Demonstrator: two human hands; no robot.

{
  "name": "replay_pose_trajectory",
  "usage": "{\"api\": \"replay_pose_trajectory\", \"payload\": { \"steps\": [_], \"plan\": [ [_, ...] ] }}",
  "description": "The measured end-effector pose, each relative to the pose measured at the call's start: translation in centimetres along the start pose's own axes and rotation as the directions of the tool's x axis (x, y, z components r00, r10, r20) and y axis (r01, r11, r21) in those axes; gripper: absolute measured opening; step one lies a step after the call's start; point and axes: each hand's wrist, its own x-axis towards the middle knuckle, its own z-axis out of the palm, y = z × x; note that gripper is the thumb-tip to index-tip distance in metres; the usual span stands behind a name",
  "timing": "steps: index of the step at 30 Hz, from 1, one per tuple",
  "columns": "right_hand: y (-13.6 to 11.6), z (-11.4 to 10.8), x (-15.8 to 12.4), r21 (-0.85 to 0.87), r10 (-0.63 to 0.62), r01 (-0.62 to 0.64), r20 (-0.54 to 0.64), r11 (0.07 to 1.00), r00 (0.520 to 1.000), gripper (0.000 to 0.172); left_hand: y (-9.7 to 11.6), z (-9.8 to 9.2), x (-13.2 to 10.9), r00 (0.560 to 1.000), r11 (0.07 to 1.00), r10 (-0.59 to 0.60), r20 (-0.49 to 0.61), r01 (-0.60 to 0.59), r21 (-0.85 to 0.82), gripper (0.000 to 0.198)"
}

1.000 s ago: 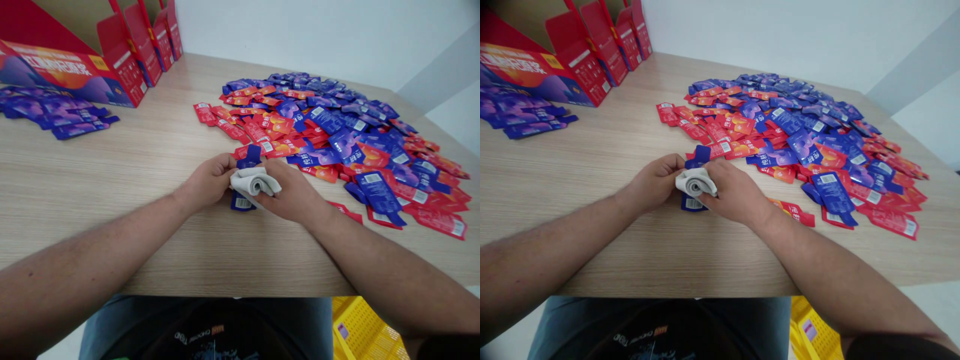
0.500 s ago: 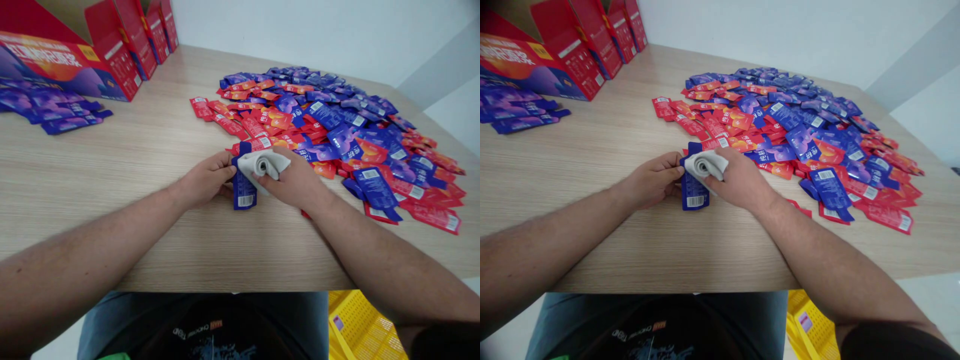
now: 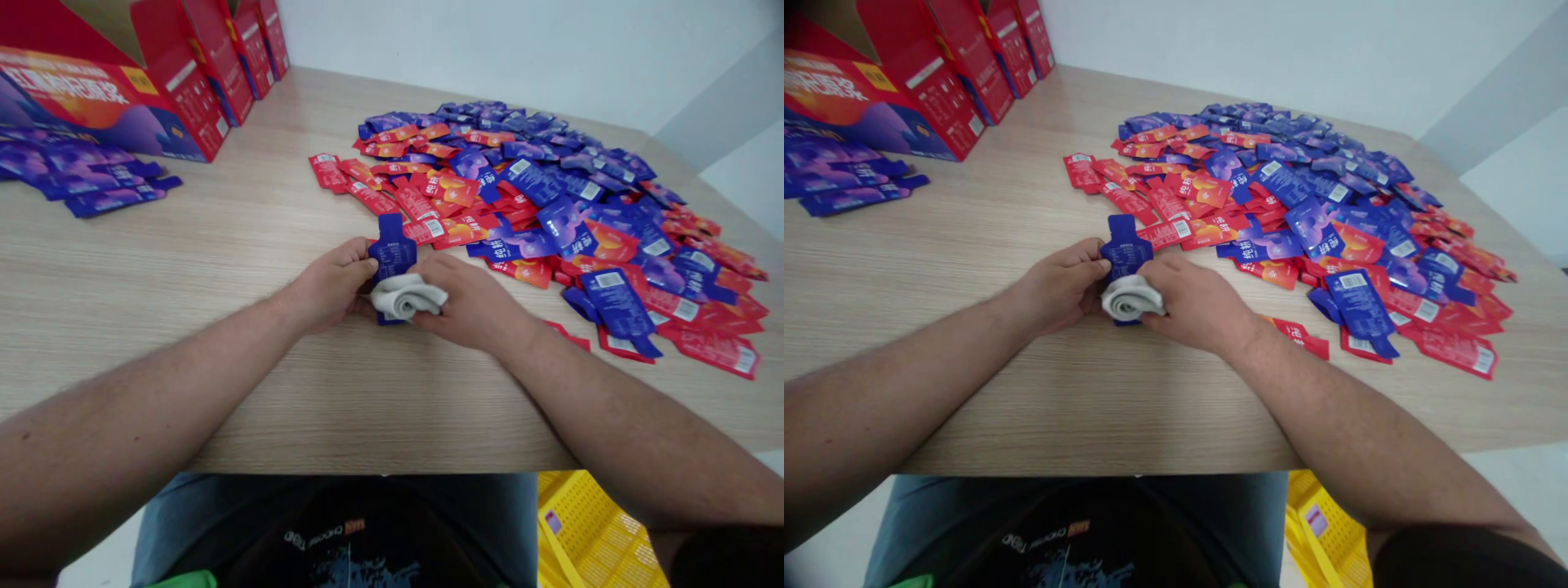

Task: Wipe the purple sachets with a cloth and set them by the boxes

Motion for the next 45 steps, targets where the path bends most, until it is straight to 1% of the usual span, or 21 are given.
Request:
{"api": "replay_pose_trajectory", "payload": {
  "steps": [2, 5, 6, 7, 10, 11, 15, 16, 20, 21, 24, 25, 27, 29, 30, 32, 34, 35, 39, 43, 45],
  "plan": [
    [-0.1, 0.0, 0.0, 0.011, 0.018, -0.017, -0.043, 1.0, 0.999, 0.026, 0.0, -0.1, 0.0, 1.0, 1.0, -0.004, -0.015, 0.004, -0.002, 0.007],
    [-0.4, 0.1, 0.0, 0.031, -0.045, 0.041, 0.147, 0.999, 0.988, 0.026, 0.1, -0.1, 0.1, 0.999, 1.0, -0.01, -0.041, 0.01, 0.016, 0.008],
    [-0.4, 0.1, 0.0, 0.04, -0.046, 0.04, 0.167, 0.998, 0.985, 0.027, 0.2, -0.1, 0.1, 0.999, 1.0, -0.011, -0.048, 0.012, 0.019, 0.008],
    [-0.4, 0.1, 0.1, 0.043, -0.024, 0.018, 0.131, 0.999, 0.991, 0.028, 0.3, -0.1, 0.1, 0.999, 1.0, -0.017, -0.049, 0.018, 0.02, 0.008],
    [0.2, 0.0, 0.2, 0.074, 0.086, -0.079, -0.093, 0.994, 0.992, 0.03, 0.5, -0.1, 0.0, 0.998, 0.999, -0.035, -0.044, 0.035, 0.004, 0.009],
    [0.3, 0.0, 0.2, 0.097, 0.077, -0.067, -0.102, 0.993, 0.992, 0.03, 0.6, -0.2, -0.1, 0.998, 0.999, -0.038, -0.04, 0.038, 0.002, 0.008],
    [0.9, 0.0, 0.3, 0.159, -0.098, 0.079, 0.111, 0.984, 0.989, 0.027, 0.6, -0.4, -0.1, 0.999, 0.999, -0.03, -0.016, 0.031, 0.022, 0.008],
    [1.1, 0.0, 0.3, 0.153, -0.087, 0.072, 0.095, 0.986, 0.992, 0.026, 0.5, -0.4, 0.0, 0.999, 0.999, -0.036, -0.011, 0.036, 0.022, 0.008],
    [1.7, 0.0, 0.4, 0.146, 0.092, -0.068, -0.161, 0.987, 0.983, 0.025, 0.4, -0.7, 0.1, 0.999, 0.998, -0.054, -0.007, 0.054, -0.029, 0.01],
    [1.7, 0.1, 0.4, 0.159, 0.073, -0.05, -0.146, 0.986, 0.987, 0.025, 0.3, -0.7, 0.2, 0.999, 0.998, -0.044, -0.006, 0.044, -0.041, 0.011],
    [1.4, 0.3, 0.3, 0.224, -0.102, 0.092, 0.032, 0.97, 0.994, 0.026, 0.1, -0.8, 0.2, 1.0, 0.999, -0.011, -0.001, 0.011, -0.047, 0.013],
    [1.3, 0.3, 0.3, 0.231, -0.116, 0.104, 0.04, 0.968, 0.992, 0.025, 0.0, -0.8, 0.2, 1.0, 0.999, -0.009, 0.003, 0.009, -0.041, 0.013],
    [1.3, 0.3, 0.3, 0.193, -0.012, 0.023, -0.059, 0.981, 0.998, 0.022, 0.0, -0.8, 0.1, 1.0, 1.0, -0.016, 0.002, 0.016, -0.027, 0.013],
    [1.1, 0.2, 0.3, 0.165, 0.099, -0.07, -0.175, 0.984, 0.98, 0.023, 0.0, -0.8, 0.1, 1.0, 1.0, -0.027, -0.002, 0.027, -0.013, 0.014],
    [1.0, 0.2, 0.3, 0.166, 0.094, -0.066, -0.165, 0.984, 0.982, 0.023, 0.0, -0.8, 0.1, 1.0, 1.0, -0.029, -0.005, 0.029, -0.005, 0.014],
    [0.7, 0.3, 0.3, 0.177, -0.019, 0.022, -0.023, 0.984, 1.0, 0.024, 0.0, -0.8, 0.1, 1.0, 1.0, -0.018, -0.007, 0.018, 0.008, 0.014],
    [0.4, 0.4, 0.2, 0.185, -0.114, 0.095, 0.092, 0.978, 0.989, 0.026, 0.0, -0.8, 0.2, 1.0, 1.0, 0.0, -0.005, 0.0, 0.011, 0.013],
    [0.3, 0.5, 0.2, 0.177, -0.106, 0.09, 0.085, 0.98, 0.991, 0.025, 0.0, -0.9, 0.3, 1.0, 1.0, 0.002, -0.003, -0.002, 0.011, 0.013],
    [0.3, 0.5, 0.2, 0.142, 0.055, -0.035, -0.141, 0.989, 0.988, 0.02, -0.1, -0.9, 0.3, 1.0, 1.0, -0.018, -0.008, 0.018, 0.0, 0.012],
    [-0.1, 0.5, 0.2, 0.141, -0.095, 0.085, 0.069, 0.986, 0.993, 0.026, 0.0, -0.7, 0.1, 1.0, 1.0, 0.016, 0.007, -0.016, 0.009, 0.011],
    [0.1, 0.6, 0.2, 0.122, -0.043, 0.04, 0.024, 0.992, 0.999, 0.024, 0.0, -0.6, 0.0, 1.0, 1.0, 0.005, -0.003, -0.005, 0.018, 0.011]
  ]
}}
